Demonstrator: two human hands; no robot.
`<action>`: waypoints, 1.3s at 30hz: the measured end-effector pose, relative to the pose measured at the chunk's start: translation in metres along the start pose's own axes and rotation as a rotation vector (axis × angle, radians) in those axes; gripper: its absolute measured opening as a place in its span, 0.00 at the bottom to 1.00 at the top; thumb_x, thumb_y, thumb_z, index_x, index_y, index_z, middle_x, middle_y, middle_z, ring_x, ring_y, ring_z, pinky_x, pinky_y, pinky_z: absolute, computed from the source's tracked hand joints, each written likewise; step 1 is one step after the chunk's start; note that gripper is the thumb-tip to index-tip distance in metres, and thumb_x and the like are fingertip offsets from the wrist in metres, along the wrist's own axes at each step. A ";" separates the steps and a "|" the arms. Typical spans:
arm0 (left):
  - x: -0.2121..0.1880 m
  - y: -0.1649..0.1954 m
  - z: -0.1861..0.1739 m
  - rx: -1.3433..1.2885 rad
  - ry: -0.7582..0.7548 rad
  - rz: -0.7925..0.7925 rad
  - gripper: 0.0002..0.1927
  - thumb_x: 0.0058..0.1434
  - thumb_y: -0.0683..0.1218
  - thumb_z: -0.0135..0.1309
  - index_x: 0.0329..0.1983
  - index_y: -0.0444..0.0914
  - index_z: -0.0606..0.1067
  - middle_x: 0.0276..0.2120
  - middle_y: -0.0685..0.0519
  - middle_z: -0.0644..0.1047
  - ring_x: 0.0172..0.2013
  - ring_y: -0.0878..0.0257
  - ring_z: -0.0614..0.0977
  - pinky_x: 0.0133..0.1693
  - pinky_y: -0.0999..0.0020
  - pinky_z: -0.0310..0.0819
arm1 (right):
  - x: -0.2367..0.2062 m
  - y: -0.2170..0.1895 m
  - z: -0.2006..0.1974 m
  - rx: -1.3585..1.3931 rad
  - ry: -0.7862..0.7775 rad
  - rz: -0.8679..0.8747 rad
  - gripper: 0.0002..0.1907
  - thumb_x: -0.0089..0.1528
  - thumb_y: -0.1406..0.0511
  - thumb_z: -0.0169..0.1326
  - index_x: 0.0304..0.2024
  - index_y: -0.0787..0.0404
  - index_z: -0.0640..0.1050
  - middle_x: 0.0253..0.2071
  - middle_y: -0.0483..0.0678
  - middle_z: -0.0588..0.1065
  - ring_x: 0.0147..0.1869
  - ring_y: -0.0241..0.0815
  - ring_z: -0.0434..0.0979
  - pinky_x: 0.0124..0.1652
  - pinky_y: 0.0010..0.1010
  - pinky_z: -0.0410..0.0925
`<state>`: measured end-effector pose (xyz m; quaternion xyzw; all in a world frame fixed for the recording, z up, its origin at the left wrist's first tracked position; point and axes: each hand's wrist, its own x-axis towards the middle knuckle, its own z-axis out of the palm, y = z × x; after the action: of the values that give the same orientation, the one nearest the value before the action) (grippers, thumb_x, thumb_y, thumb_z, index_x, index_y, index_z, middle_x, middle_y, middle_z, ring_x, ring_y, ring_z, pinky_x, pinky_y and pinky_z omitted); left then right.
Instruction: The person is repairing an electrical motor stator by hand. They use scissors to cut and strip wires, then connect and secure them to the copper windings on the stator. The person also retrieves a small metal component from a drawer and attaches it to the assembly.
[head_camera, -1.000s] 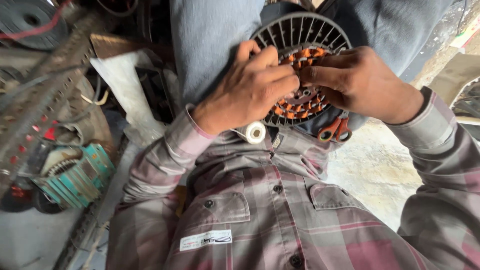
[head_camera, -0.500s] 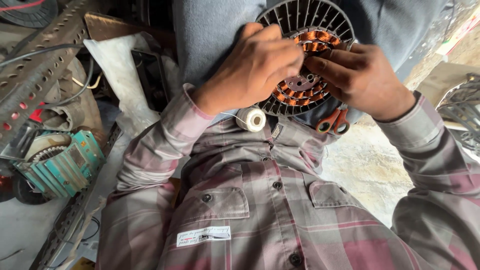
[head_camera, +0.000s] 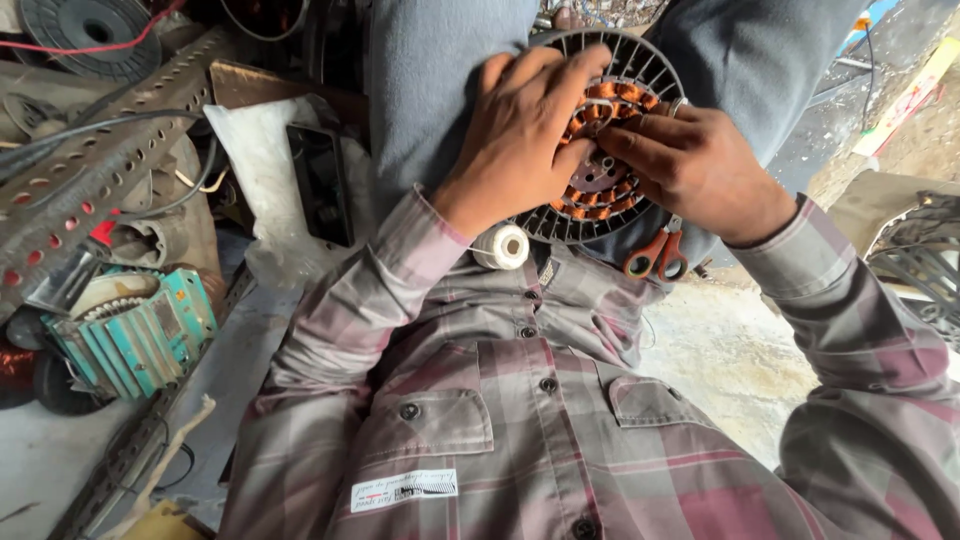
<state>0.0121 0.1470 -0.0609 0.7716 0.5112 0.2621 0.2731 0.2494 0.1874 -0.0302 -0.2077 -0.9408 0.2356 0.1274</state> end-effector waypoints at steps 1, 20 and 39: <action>0.000 0.003 0.000 -0.013 -0.010 -0.046 0.42 0.52 0.43 0.69 0.68 0.38 0.61 0.51 0.53 0.77 0.56 0.57 0.76 0.57 0.50 0.58 | -0.001 0.000 0.000 0.010 0.007 -0.002 0.22 0.60 0.70 0.63 0.57 0.65 0.79 0.46 0.52 0.80 0.45 0.46 0.82 0.41 0.35 0.72; 0.038 -0.007 0.018 -0.067 0.018 -0.230 0.40 0.39 0.37 0.63 0.57 0.45 0.61 0.30 0.57 0.78 0.32 0.61 0.82 0.36 0.59 0.55 | 0.041 0.000 -0.009 0.205 0.364 0.283 0.16 0.56 0.69 0.71 0.45 0.62 0.82 0.43 0.55 0.73 0.49 0.51 0.73 0.48 0.39 0.66; 0.037 -0.009 0.016 -0.137 -0.040 -0.273 0.37 0.40 0.37 0.61 0.56 0.43 0.64 0.30 0.57 0.80 0.31 0.62 0.82 0.38 0.59 0.54 | -0.003 -0.010 0.028 0.874 0.629 0.888 0.03 0.67 0.73 0.64 0.42 0.69 0.82 0.38 0.49 0.81 0.38 0.32 0.81 0.39 0.22 0.73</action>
<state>0.0303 0.1820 -0.0738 0.6794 0.5868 0.2415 0.3684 0.2392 0.1675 -0.0493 -0.5608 -0.5041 0.5512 0.3571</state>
